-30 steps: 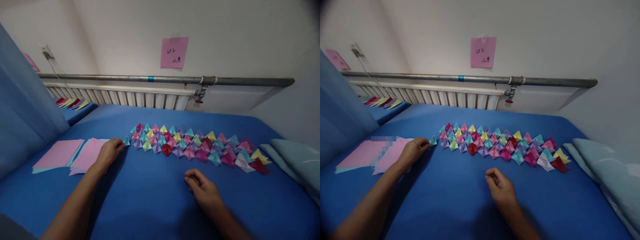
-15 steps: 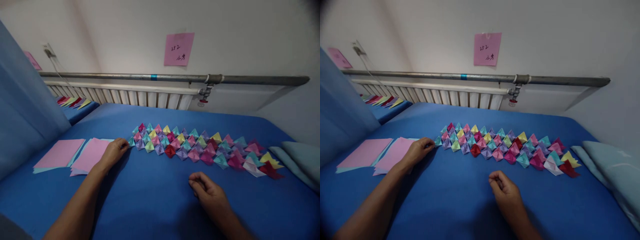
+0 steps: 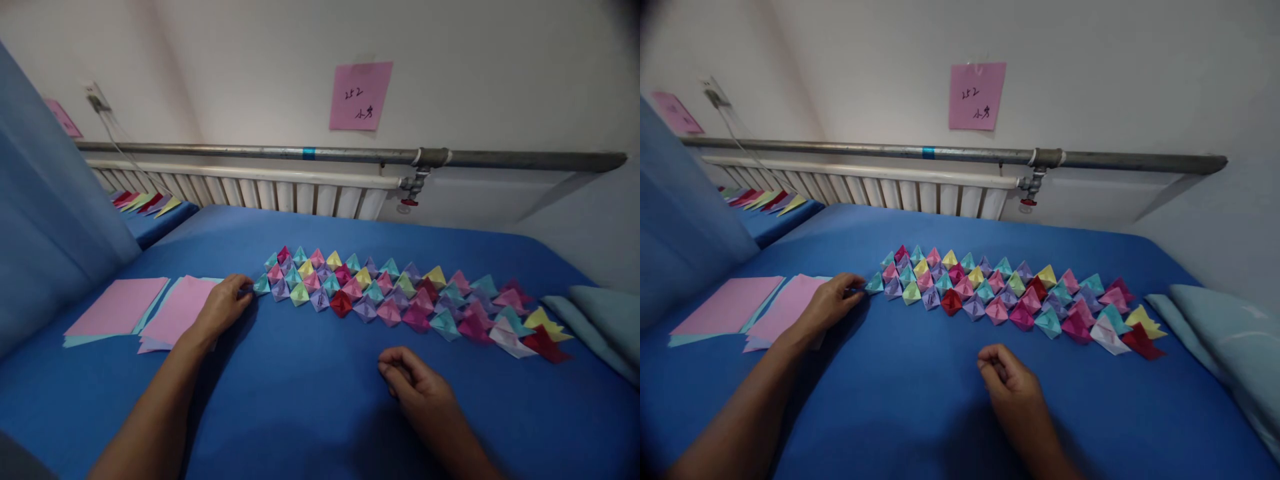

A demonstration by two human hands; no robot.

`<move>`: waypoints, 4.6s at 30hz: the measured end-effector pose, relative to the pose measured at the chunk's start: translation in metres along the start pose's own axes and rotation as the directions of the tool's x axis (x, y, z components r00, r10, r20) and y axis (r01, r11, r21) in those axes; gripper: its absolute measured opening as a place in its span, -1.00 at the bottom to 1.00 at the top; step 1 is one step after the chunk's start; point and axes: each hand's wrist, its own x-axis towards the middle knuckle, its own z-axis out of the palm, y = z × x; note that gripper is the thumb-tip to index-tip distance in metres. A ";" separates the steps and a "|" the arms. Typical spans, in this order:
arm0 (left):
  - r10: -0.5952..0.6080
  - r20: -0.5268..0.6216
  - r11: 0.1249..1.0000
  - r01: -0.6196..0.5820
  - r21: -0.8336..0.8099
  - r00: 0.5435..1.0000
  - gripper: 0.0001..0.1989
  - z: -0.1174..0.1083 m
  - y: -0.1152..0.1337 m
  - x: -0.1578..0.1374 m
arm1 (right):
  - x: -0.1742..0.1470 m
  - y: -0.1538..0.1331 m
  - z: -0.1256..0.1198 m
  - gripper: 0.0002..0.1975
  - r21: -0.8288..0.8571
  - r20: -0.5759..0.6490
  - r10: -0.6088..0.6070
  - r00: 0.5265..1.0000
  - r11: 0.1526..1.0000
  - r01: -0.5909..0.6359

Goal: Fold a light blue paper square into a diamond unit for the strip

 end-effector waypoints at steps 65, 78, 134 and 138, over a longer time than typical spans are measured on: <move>-0.302 0.213 0.953 0.292 0.076 0.929 -0.72 0.017 0.009 0.021 | 0.003 0.002 0.012 -0.81 -0.279 -0.076 -0.229 0.970 0.939 0.200; -0.312 0.263 0.950 0.299 0.090 0.913 -0.57 0.017 0.012 0.017 | 0.002 0.000 0.011 -0.81 -0.292 -0.067 -0.274 0.959 0.925 0.244; -0.292 0.170 0.950 0.264 0.167 0.941 -0.75 0.001 0.030 0.035 | 0.003 0.000 0.012 -0.83 -0.265 -0.046 -0.304 0.952 0.922 0.282; -0.284 0.204 0.943 0.233 0.238 0.937 -0.79 0.004 0.032 0.045 | 0.003 -0.001 0.011 -0.84 -0.258 -0.041 -0.317 0.948 0.920 0.296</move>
